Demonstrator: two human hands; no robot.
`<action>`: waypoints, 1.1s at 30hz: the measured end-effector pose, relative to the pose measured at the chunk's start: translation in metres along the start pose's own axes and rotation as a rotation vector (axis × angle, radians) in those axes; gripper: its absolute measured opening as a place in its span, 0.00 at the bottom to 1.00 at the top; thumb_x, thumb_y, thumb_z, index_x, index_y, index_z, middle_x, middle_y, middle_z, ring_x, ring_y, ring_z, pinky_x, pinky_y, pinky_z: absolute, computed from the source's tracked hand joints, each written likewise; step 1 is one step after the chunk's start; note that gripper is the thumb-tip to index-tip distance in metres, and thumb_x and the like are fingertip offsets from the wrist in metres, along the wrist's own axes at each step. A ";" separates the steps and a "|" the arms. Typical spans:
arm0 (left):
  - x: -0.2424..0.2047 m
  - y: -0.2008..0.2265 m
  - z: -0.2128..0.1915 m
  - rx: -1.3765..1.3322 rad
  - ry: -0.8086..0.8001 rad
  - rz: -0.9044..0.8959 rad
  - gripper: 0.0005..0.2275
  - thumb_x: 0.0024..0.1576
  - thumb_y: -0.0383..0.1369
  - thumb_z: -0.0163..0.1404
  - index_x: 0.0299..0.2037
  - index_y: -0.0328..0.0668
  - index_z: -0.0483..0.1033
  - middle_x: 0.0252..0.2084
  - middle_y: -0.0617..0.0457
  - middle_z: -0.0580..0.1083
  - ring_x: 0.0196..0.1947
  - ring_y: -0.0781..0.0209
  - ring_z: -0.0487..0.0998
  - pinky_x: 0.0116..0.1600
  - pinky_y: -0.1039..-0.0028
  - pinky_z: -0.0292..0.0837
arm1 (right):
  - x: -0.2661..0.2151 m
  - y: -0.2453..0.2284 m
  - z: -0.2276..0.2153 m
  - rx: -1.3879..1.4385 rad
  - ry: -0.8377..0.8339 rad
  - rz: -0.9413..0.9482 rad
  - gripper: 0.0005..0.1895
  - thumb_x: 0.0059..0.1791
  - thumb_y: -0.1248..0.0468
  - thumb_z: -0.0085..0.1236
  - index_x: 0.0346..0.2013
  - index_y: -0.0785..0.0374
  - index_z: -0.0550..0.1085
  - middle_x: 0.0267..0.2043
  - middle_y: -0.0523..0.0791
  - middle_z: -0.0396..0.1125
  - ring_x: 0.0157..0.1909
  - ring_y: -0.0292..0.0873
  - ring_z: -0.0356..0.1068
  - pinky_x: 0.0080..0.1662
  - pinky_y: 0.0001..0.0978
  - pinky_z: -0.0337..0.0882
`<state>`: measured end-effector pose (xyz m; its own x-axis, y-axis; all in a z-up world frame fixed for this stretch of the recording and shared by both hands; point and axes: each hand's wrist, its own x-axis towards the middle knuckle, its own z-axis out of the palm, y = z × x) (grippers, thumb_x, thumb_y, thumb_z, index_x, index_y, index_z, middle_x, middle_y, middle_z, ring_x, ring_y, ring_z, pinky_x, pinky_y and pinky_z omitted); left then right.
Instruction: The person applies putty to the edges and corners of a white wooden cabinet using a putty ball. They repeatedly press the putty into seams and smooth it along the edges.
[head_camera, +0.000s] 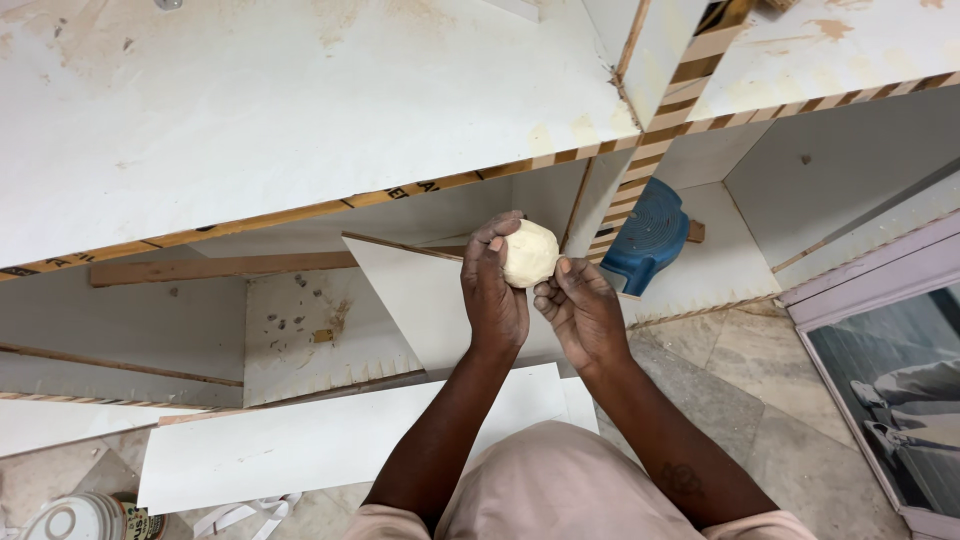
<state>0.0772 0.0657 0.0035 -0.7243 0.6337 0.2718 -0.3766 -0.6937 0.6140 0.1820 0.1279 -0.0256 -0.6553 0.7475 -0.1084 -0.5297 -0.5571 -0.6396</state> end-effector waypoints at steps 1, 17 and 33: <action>-0.001 -0.002 0.002 -0.008 -0.002 -0.007 0.09 0.68 0.33 0.46 0.50 0.37 0.76 0.60 0.45 0.71 0.67 0.53 0.67 0.72 0.61 0.63 | 0.000 -0.002 -0.004 0.019 0.009 0.017 0.08 0.54 0.61 0.59 0.41 0.62 0.72 0.35 0.45 0.71 0.37 0.39 0.74 0.40 0.32 0.77; -0.018 -0.016 0.058 -0.089 -0.090 -0.319 0.18 0.66 0.40 0.40 0.62 0.41 0.66 0.58 0.34 0.73 0.58 0.50 0.77 0.63 0.61 0.74 | -0.025 -0.060 -0.039 -0.270 -0.294 -0.128 0.43 0.46 0.48 0.68 0.71 0.58 0.61 0.64 0.44 0.64 0.61 0.39 0.65 0.57 0.36 0.69; -0.045 -0.046 0.078 0.508 -0.084 0.278 0.27 0.72 0.51 0.38 0.51 0.29 0.77 0.48 0.41 0.80 0.49 0.53 0.82 0.56 0.65 0.78 | -0.030 -0.071 -0.063 -0.609 -0.437 -0.554 0.40 0.47 0.51 0.71 0.65 0.59 0.59 0.66 0.46 0.55 0.68 0.43 0.60 0.68 0.39 0.68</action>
<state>0.1722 0.0954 0.0209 -0.6999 0.4912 0.5185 0.1601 -0.5996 0.7841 0.2730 0.1680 -0.0243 -0.6039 0.5784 0.5484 -0.5347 0.2162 -0.8169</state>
